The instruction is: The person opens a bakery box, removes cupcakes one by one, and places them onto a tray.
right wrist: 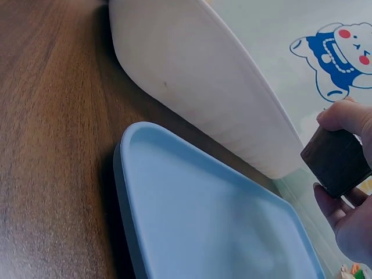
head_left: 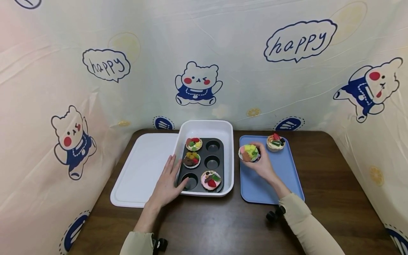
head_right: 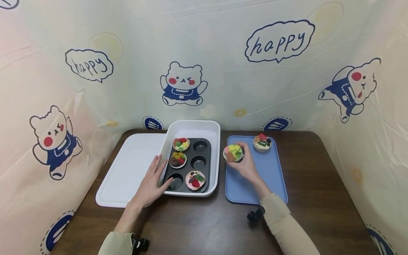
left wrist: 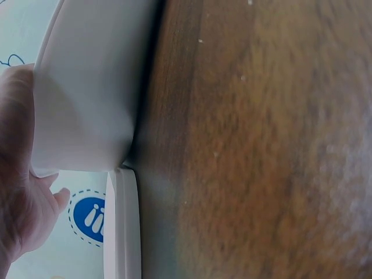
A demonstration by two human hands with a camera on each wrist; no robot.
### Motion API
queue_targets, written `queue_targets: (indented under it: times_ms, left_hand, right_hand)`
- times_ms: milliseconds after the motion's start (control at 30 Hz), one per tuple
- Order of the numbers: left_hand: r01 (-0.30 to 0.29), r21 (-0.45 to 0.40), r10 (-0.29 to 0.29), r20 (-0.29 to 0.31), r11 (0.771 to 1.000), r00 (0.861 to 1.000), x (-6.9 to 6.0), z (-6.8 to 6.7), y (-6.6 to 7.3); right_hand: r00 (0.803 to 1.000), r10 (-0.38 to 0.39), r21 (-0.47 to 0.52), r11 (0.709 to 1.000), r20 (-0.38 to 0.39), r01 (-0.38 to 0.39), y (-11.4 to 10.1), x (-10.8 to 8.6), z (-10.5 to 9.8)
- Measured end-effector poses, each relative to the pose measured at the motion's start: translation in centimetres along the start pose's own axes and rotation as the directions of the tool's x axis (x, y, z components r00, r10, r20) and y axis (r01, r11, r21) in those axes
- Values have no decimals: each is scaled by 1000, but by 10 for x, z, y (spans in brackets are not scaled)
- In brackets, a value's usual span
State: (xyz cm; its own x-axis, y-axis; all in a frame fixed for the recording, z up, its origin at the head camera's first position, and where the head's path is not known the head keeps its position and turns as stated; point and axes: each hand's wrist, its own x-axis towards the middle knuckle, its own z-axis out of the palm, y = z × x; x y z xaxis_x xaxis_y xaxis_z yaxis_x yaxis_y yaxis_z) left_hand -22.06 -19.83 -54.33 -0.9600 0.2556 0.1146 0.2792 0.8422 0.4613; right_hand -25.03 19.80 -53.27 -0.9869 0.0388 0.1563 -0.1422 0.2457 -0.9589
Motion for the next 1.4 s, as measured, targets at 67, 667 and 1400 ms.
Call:
queue_targets:
  times_ms: [67, 667, 1400]
  left_hand:
    - [-2, 2, 2, -2, 1000, 1000, 0, 0, 0]
    - [0, 10, 0, -5, 1000, 1000, 0, -1, 0]
    - [-8, 13, 8, -17, 1000, 1000, -1, 0, -2]
  right_hand:
    - [1000, 8, -2, 1000, -1, -8, 1, -1, -1]
    - [998, 62, -41, 997, -24, -63, 11, -9, -23]
    - [991, 83, -121, 988, -109, -96, 26, -16, -46]
